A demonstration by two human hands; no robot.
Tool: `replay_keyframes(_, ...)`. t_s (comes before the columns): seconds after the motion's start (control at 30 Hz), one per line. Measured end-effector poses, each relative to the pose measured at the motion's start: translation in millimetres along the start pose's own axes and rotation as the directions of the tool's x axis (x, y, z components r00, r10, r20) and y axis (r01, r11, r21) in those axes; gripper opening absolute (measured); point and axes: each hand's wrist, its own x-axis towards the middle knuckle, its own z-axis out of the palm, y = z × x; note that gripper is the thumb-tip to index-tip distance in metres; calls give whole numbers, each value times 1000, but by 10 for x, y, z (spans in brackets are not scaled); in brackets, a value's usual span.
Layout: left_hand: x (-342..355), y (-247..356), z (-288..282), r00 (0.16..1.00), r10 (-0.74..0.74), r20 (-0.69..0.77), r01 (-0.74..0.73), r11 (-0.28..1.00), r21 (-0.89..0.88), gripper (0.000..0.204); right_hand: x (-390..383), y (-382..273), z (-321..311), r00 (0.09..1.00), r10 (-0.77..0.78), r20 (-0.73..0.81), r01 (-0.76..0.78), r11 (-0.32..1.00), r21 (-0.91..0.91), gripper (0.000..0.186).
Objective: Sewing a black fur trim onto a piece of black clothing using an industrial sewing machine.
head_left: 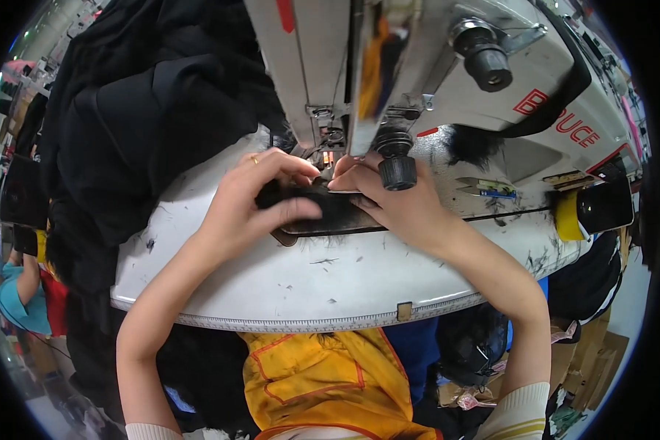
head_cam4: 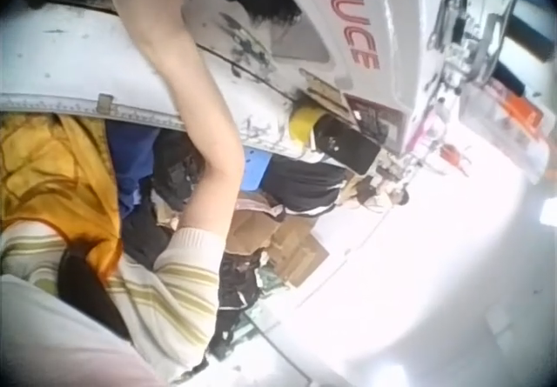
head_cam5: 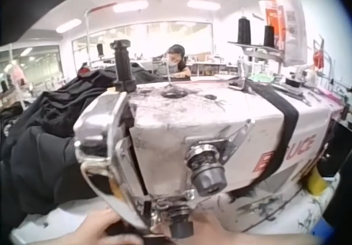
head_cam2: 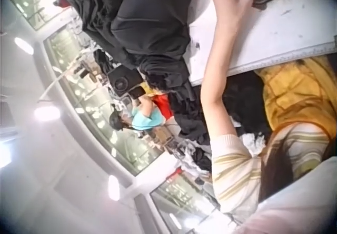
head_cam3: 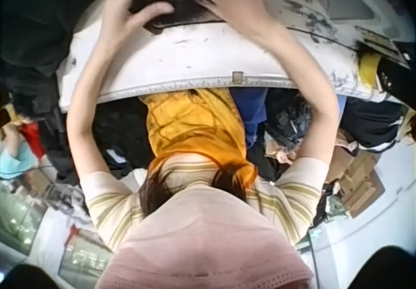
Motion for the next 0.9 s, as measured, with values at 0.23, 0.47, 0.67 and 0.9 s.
replay_keyframes(0.23, 47, 0, 10, 880, 475, -26, -394, 759, 518, 18, -1, -62, 0, 989, -111, -93, 101, 989, -108, 27)
replay_keyframes(0.47, 53, -1, -41, 705, 709, 20, -531, 510, 677, 14, -7, -68, -4, 982, -146, -119, 127, 979, -158, 28)
replay_keyframes(0.67, 6, 38, -7, 551, 835, 5, -587, 384, 713, 15, 28, -114, -2, 961, -183, -208, 176, 983, -55, 32)
replay_keyframes(0.9, 37, 50, -34, 577, 816, 17, -610, 417, 674, 13, 16, -107, -15, 968, -157, -193, 164, 986, 17, 42)
